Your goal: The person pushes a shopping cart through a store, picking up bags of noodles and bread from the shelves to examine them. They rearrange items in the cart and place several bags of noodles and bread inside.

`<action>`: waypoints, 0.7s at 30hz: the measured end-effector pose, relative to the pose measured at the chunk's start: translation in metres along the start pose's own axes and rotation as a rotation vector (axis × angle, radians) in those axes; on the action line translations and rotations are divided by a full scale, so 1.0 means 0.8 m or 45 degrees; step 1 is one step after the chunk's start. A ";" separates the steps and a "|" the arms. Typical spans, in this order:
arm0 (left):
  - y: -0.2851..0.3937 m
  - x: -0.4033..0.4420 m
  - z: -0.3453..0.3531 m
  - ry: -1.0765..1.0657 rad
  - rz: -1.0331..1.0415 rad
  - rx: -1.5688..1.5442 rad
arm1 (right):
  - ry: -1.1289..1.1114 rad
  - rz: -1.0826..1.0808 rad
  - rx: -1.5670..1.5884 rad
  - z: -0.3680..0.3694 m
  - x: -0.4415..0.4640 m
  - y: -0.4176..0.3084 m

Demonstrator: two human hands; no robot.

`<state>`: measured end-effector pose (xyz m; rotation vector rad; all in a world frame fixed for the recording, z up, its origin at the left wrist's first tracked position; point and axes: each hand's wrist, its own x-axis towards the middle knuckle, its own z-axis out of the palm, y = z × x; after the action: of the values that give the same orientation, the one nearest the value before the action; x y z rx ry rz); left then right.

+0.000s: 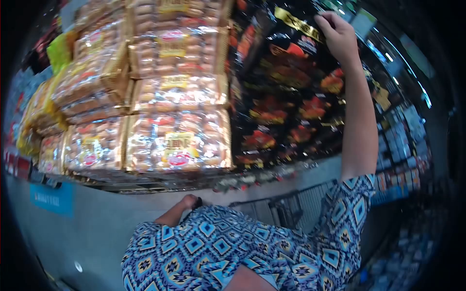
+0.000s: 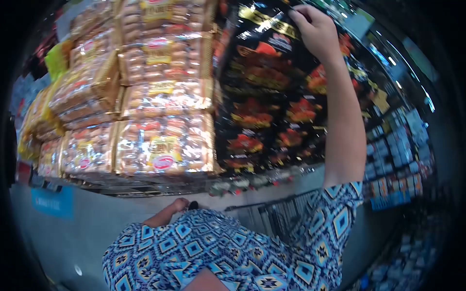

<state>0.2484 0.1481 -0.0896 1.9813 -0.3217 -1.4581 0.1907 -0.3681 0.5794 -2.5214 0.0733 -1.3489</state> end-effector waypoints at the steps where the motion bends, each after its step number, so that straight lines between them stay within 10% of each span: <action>1: 0.018 0.001 0.009 0.001 0.012 -0.095 | 0.015 0.068 0.105 -0.007 -0.006 -0.006; 9: 0.228 -0.042 0.104 -0.492 0.365 -0.134 | 0.207 0.248 0.056 -0.117 -0.103 -0.092; 17: 0.363 -0.104 0.179 -1.094 0.831 -0.263 | -0.491 0.048 -0.218 -0.129 -0.265 -0.172; 21: 0.382 -0.117 0.196 -1.290 0.522 -0.520 | -0.534 0.260 -0.127 -0.127 -0.313 -0.193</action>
<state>0.1249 -0.0886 0.1463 0.6836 -0.7281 -1.9307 -0.0471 -0.1988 0.4716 -2.7343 0.3079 -0.7400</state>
